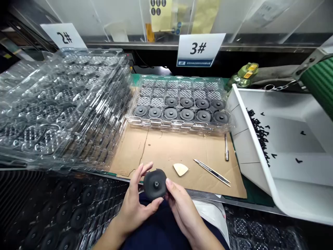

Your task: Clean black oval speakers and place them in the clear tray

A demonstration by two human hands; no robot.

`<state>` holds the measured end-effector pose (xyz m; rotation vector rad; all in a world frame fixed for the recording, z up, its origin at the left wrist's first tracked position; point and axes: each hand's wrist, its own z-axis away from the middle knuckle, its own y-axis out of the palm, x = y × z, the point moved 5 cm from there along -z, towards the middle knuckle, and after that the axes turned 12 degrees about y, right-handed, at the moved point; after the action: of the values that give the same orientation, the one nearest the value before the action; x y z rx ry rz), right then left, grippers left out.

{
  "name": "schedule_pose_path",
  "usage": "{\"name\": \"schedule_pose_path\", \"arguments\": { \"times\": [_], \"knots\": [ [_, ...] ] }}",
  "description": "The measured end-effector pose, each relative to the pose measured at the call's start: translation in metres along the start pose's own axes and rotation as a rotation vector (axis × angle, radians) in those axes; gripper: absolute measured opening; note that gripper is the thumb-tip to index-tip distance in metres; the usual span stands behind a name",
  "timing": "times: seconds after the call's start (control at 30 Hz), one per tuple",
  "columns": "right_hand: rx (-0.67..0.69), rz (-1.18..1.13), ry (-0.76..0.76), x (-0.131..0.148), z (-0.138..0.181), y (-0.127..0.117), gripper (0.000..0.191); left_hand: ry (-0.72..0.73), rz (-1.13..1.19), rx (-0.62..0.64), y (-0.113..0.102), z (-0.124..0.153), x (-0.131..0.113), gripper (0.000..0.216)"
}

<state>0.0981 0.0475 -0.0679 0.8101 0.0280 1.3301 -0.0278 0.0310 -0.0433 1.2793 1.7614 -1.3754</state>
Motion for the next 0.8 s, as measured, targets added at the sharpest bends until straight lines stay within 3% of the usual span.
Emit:
{"name": "schedule_pose_path", "arguments": {
  "times": [0.1, 0.17, 0.23, 0.3, 0.37, 0.43, 0.5, 0.57, 0.7, 0.8],
  "knots": [
    [0.038, -0.237, 0.118, -0.012, -0.010, 0.009, 0.026, -0.197, 0.345, -0.170, 0.008, 0.005, 0.012, 0.079],
    [0.085, -0.277, 0.162, -0.017, -0.015, 0.014, 0.026, -0.357, 0.615, -0.261, 0.016, 0.005, 0.020, 0.069],
    [0.108, -0.123, 0.118, -0.013, -0.017, 0.014, 0.032, -0.491, 0.842, -0.327, 0.022, 0.002, 0.027, 0.067],
    [0.057, 0.218, -0.002, 0.000, -0.016, 0.004, 0.045, -0.576, 1.007, -0.387, 0.025, -0.003, 0.032, 0.070],
    [-0.123, 0.620, -0.165, 0.017, -0.015, -0.016, 0.048, -0.618, 1.129, -0.452, 0.024, -0.009, 0.038, 0.070],
    [-0.412, 0.975, -0.324, 0.033, -0.016, -0.042, 0.043, -0.667, 1.222, -0.499, 0.022, -0.014, 0.044, 0.065],
    [-0.693, 1.183, -0.422, 0.040, -0.021, -0.067, 0.041, -0.734, 1.268, -0.540, 0.022, -0.017, 0.049, 0.059],
    [-0.824, 1.253, -0.462, 0.033, -0.031, -0.085, 0.042, -0.801, 1.297, -0.571, 0.022, -0.020, 0.052, 0.057],
    [-0.742, 1.234, -0.581, 0.010, -0.052, -0.096, 0.038, -0.882, 1.342, -0.597, 0.023, -0.024, 0.053, 0.055],
    [-0.614, 1.242, -0.647, 0.016, -0.057, -0.087, 0.028, -0.905, 1.334, -0.582, 0.022, -0.025, 0.052, 0.051]
  ]
}}
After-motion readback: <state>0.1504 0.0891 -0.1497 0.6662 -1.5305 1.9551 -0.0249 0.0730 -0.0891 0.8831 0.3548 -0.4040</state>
